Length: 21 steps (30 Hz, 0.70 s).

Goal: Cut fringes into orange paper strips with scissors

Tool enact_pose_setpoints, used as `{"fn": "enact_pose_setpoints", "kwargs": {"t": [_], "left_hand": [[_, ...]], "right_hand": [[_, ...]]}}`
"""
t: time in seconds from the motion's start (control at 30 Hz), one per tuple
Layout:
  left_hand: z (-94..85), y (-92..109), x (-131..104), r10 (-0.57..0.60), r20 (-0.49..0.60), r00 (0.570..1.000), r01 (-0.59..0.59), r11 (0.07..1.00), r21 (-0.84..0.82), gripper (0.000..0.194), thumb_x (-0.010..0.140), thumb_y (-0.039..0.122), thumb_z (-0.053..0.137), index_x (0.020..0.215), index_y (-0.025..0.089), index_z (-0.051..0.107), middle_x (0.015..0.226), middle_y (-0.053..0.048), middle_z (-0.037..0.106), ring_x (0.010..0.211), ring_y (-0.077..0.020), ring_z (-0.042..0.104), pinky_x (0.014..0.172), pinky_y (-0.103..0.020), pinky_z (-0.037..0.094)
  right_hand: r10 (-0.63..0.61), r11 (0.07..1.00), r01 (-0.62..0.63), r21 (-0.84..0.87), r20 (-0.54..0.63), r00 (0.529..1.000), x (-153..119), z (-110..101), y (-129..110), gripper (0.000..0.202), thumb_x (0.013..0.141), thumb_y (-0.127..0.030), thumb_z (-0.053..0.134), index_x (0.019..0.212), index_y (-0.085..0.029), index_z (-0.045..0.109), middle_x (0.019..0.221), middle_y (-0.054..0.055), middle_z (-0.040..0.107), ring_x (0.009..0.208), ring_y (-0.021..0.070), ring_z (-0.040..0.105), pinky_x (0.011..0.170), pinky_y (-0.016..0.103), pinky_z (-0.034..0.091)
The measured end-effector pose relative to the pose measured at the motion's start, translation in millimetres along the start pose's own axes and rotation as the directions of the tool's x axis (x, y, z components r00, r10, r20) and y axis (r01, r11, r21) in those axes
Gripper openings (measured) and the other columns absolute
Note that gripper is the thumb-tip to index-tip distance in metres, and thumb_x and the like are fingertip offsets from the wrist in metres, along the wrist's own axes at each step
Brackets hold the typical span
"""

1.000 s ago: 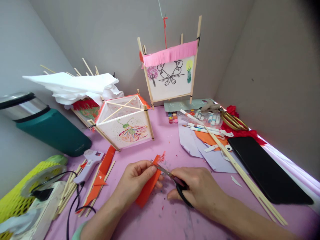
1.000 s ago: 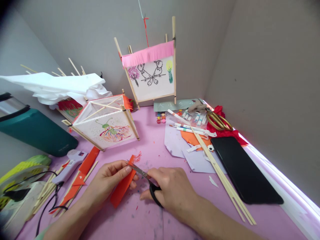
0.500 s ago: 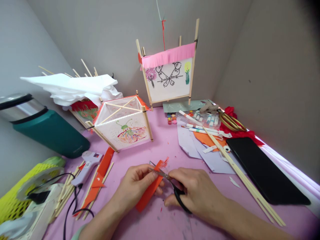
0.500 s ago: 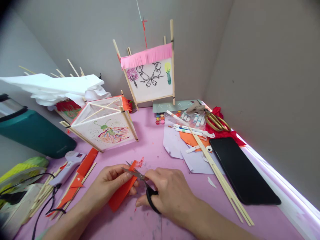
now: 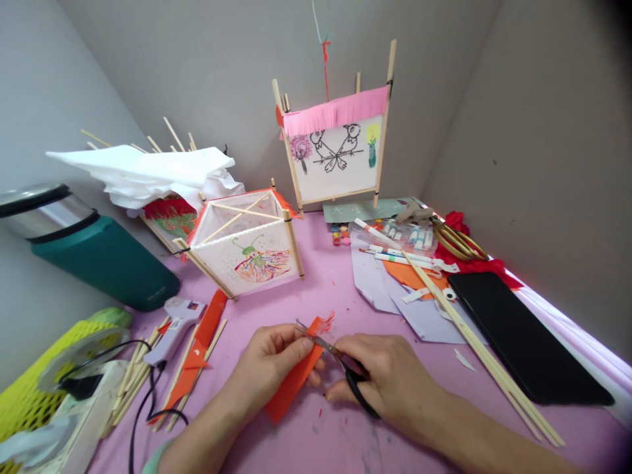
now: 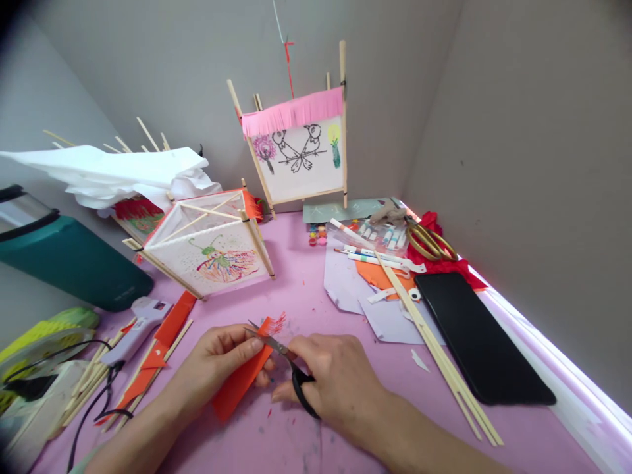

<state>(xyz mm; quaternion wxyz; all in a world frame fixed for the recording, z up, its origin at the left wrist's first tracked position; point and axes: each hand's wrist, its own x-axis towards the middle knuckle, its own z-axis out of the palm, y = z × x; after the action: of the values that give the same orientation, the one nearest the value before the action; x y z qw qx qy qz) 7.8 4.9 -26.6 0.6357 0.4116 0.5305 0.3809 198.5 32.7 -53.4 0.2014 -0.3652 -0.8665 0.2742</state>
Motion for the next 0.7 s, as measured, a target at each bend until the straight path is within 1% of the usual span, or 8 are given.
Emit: {"fn": "enact_pose_setpoints", "kwargs": {"t": [0.27, 0.5, 0.6, 0.7], "left_hand": [[-1.1, -2.7, 1.3, 0.011, 0.013, 1.000, -0.011, 1.000, 0.013, 0.026, 0.076, 0.036, 0.066, 0.071, 0.010, 0.063, 0.064, -0.005, 0.070, 0.052, -0.0125, 0.064, 0.053, -0.020, 0.048], [-1.7, -2.2, 1.7, 0.014, 0.025, 1.000, -0.014, 1.000, 0.008, 0.025, 0.077, 0.035, 0.064, 0.073, 0.011, 0.063, 0.067, -0.005, 0.071, 0.054, -0.0122, 0.065, 0.055, -0.020, 0.049], [-1.5, -1.6, 1.2, 0.017, 0.034, 0.999, -0.017, 1.000, -0.005, 0.024, 0.077, 0.035, 0.065, 0.073, 0.011, 0.064, 0.066, -0.005, 0.071, 0.054, -0.0119, 0.064, 0.055, -0.020, 0.049], [-0.8, -1.3, 0.7, 0.013, 0.029, 0.999, -0.013, 1.000, -0.017, 0.023, 0.076, 0.035, 0.065, 0.073, 0.012, 0.064, 0.066, -0.004, 0.070, 0.053, -0.0115, 0.064, 0.055, -0.020, 0.048]], "right_hand": [[-0.001, 1.000, 0.000, -0.029, -0.014, 1.000, 0.1, 0.3, -0.1, 0.028, 0.071, -0.046, 0.072, 0.076, -0.021, 0.061, 0.062, -0.005, 0.057, 0.054, 0.0106, 0.047, 0.053, 0.021, 0.027], [0.009, 1.000, -0.009, -0.019, -0.011, 1.000, 0.4, -0.4, -0.9, 0.026, 0.069, -0.042, 0.074, 0.077, -0.021, 0.061, 0.063, -0.005, 0.058, 0.054, 0.0105, 0.047, 0.053, 0.021, 0.026], [-0.003, 1.000, 0.003, 0.004, -0.011, 1.000, -0.1, -2.0, -1.1, 0.026, 0.071, -0.043, 0.073, 0.080, -0.022, 0.062, 0.064, -0.005, 0.058, 0.054, 0.0102, 0.047, 0.053, 0.021, 0.027], [-0.013, 1.000, 0.013, 0.003, -0.024, 1.000, -1.1, -2.7, 0.5, 0.031, 0.069, -0.048, 0.073, 0.083, -0.023, 0.062, 0.066, -0.005, 0.058, 0.056, 0.0104, 0.048, 0.054, 0.022, 0.026]]}}
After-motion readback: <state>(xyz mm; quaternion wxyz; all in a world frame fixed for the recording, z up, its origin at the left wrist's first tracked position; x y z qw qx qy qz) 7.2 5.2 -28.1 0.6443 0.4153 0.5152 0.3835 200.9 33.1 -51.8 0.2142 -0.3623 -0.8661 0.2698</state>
